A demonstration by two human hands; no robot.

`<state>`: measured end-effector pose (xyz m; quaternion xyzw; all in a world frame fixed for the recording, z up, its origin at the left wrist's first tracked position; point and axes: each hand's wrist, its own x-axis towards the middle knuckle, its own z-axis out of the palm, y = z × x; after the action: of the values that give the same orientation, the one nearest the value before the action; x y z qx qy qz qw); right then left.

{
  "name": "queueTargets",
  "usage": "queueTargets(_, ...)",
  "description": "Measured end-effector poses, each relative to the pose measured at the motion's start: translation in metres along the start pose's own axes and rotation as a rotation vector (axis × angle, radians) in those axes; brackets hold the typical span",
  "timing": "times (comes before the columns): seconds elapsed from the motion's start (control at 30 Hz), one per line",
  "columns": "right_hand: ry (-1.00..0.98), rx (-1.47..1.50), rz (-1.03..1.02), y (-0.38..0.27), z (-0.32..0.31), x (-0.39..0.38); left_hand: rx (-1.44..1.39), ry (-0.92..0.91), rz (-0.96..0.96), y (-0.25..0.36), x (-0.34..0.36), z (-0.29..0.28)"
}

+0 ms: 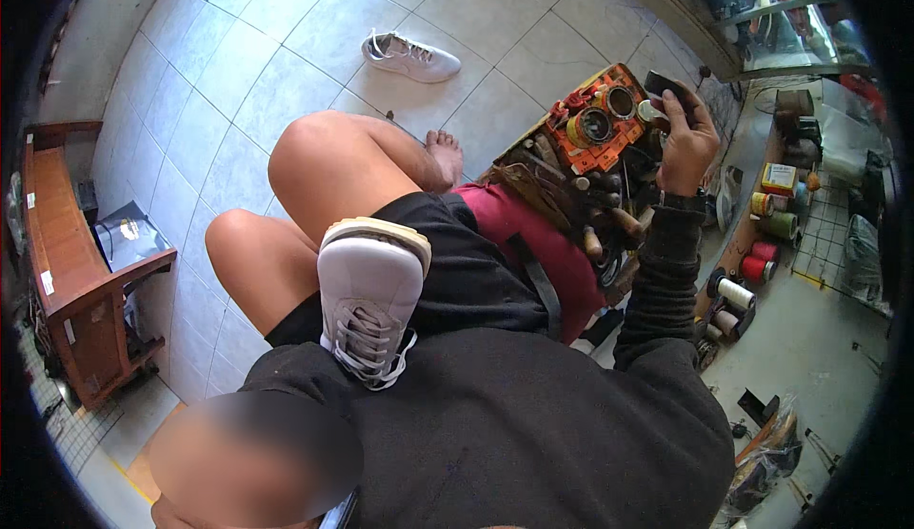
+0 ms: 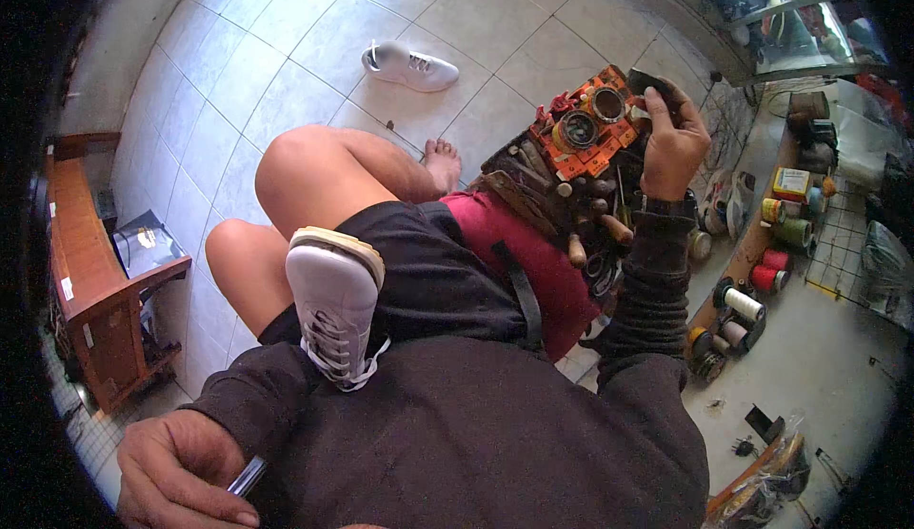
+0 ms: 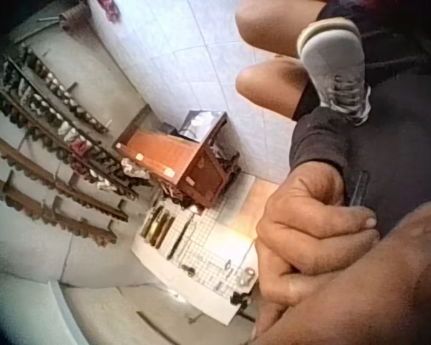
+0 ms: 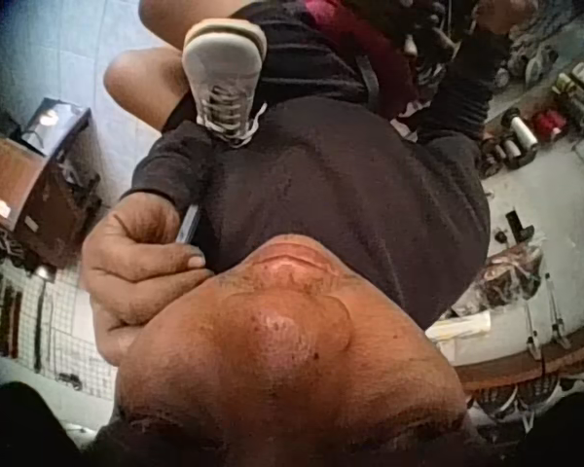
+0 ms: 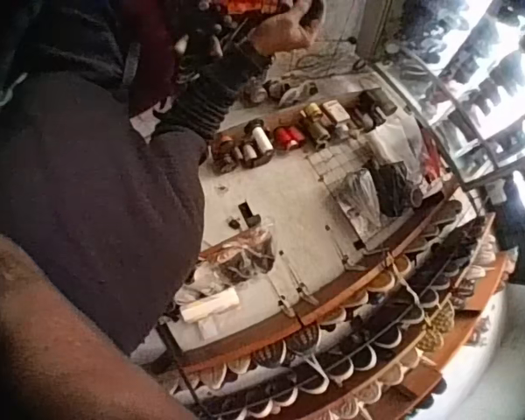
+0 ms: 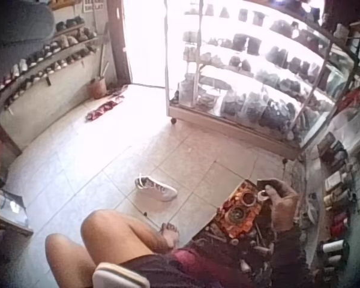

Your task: Repairing a white sneaker by inspecting the sole and applying a repair patch.

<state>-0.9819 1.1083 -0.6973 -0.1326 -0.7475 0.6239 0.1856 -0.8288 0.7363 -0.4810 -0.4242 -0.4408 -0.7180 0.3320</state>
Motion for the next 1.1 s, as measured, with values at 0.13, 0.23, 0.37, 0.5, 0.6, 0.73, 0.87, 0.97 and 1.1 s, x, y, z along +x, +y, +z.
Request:
queueTargets(0.13, 0.019, -0.034, 0.030, 0.009, -0.003, -0.004, 0.012, 0.009, -0.013, 0.004, 0.001, 0.002)
queueTargets(0.23, 0.029, -0.040, -0.017, 0.015, -0.008, -0.004, 0.040, 0.001, -0.018, 0.008, 0.001, 0.002)
queueTargets(0.37, 0.033, -0.043, -0.008, 0.019, -0.007, -0.007, 0.057, -0.010, -0.010, 0.012, 0.001, 0.000)
queueTargets(0.5, 0.032, -0.033, -0.001, 0.018, -0.005, -0.008, 0.066, -0.023, 0.009, 0.013, 0.001, -0.003)
queueTargets(0.6, 0.022, -0.020, 0.012, 0.012, 0.001, -0.009, 0.093, -0.037, 0.032, 0.021, 0.004, -0.003)
queueTargets(0.73, 0.015, -0.016, 0.013, 0.009, 0.008, -0.011, 0.148, -0.038, 0.016, 0.030, 0.004, -0.004)
queueTargets(0.87, -0.003, 0.001, -0.010, 0.013, 0.008, -0.007, 0.134, -0.025, 0.042, 0.033, 0.005, -0.005)
queueTargets(0.97, -0.019, -0.019, -0.025, 0.017, 0.005, -0.003, 0.147, -0.021, 0.053, 0.036, 0.005, -0.006)
queueTargets(1.1, 0.003, -0.031, -0.004, 0.014, 0.008, -0.004, 0.156, -0.018, 0.051, 0.040, 0.004, -0.006)
